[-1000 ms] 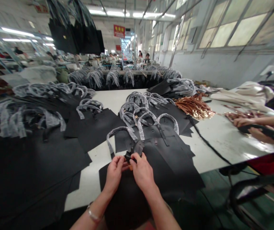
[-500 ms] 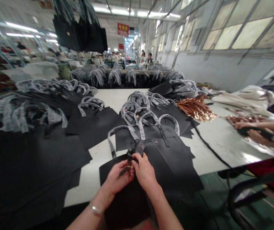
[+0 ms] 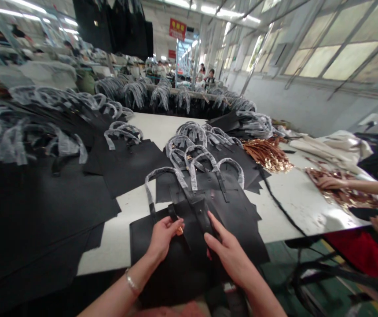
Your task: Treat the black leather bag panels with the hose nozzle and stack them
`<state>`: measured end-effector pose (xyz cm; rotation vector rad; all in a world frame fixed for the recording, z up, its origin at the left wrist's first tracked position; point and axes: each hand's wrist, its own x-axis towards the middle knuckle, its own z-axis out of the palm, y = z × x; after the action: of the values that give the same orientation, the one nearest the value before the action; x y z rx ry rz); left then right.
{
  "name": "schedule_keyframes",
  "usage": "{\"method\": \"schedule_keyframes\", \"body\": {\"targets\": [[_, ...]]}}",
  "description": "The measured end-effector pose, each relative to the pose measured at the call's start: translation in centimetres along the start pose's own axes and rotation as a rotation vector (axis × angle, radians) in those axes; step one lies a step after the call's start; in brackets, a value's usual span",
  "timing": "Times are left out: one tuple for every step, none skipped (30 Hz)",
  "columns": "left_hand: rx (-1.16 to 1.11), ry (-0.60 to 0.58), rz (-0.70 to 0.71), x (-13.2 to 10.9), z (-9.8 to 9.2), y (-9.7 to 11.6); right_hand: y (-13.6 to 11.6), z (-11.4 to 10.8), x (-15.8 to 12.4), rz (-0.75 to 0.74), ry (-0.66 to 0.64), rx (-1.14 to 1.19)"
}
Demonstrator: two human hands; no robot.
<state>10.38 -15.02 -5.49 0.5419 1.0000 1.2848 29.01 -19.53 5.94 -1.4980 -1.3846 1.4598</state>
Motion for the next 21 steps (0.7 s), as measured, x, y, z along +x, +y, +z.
{"method": "schedule_keyframes", "body": {"targets": [[0.044,-0.001,0.038,0.0,-0.2,-0.1,-0.2,-0.1,-0.5,0.036,-0.04,0.03],[0.069,-0.006,0.068,0.1,-0.3,-0.2,-0.2,-0.2,-0.8,0.067,-0.081,0.057],[0.077,-0.015,0.088,0.1,-0.4,-0.2,-0.3,-0.2,-1.0,0.092,-0.123,0.08],[0.075,-0.028,0.099,0.0,-0.5,-0.1,-0.3,-0.2,-1.1,0.113,-0.165,0.098],[0.071,-0.05,0.104,0.0,-0.5,-0.1,-0.2,0.0,-1.1,0.129,-0.204,0.113],[0.071,-0.08,0.108,-0.1,-0.5,0.0,-0.1,0.2,-0.9,0.139,-0.235,0.124],[0.075,-0.118,0.112,-0.1,-0.6,0.2,-0.1,0.5,-0.7,0.146,-0.258,0.131],[0.082,-0.155,0.114,-0.2,-0.6,0.3,0.0,0.9,-0.3,0.15,-0.271,0.135],[0.087,-0.185,0.111,-0.2,-0.6,0.5,0.0,1.2,0.2,0.149,-0.273,0.14],[0.084,-0.209,0.103,-0.2,-0.7,0.6,-0.1,1.5,0.6,0.143,-0.261,0.149],[0.073,-0.222,0.092,-0.1,-0.7,0.7,-0.2,1.8,1.1,0.13,-0.236,0.158],[0.06,-0.223,0.079,0.0,-0.8,0.8,-0.3,1.9,1.4,0.113,-0.205,0.166],[0.051,-0.214,0.067,0.1,-0.9,0.8,-0.5,2.0,1.6,0.1,-0.177,0.17],[0.046,-0.206,0.058,0.2,-0.9,0.8,-0.7,2.0,1.6,0.093,-0.159,0.167],[0.042,-0.203,0.055,0.2,-1.0,0.7,-0.8,1.9,1.6,0.099,-0.156,0.156],[0.038,-0.202,0.055,0.3,-1.1,0.6,-0.9,1.7,1.4,0.119,-0.171,0.14],[0.04,-0.206,0.063,0.4,-1.1,0.5,-1.0,1.6,1.3,0.147,-0.199,0.126],[0.049,-0.218,0.078,0.4,-1.2,0.4,-1.0,1.6,1.1,0.173,-0.226,0.117],[0.065,-0.231,0.098,0.4,-1.2,0.4,-0.9,1.6,1.0,0.189,-0.241,0.114],[0.083,-0.241,0.117,0.4,-1.1,0.4,-0.8,1.7,0.9,0.192,-0.24,0.117],[0.096,-0.247,0.129,0.4,-1.1,0.5,-0.7,1.9,0.9,0.183,-0.225,0.124]]}}
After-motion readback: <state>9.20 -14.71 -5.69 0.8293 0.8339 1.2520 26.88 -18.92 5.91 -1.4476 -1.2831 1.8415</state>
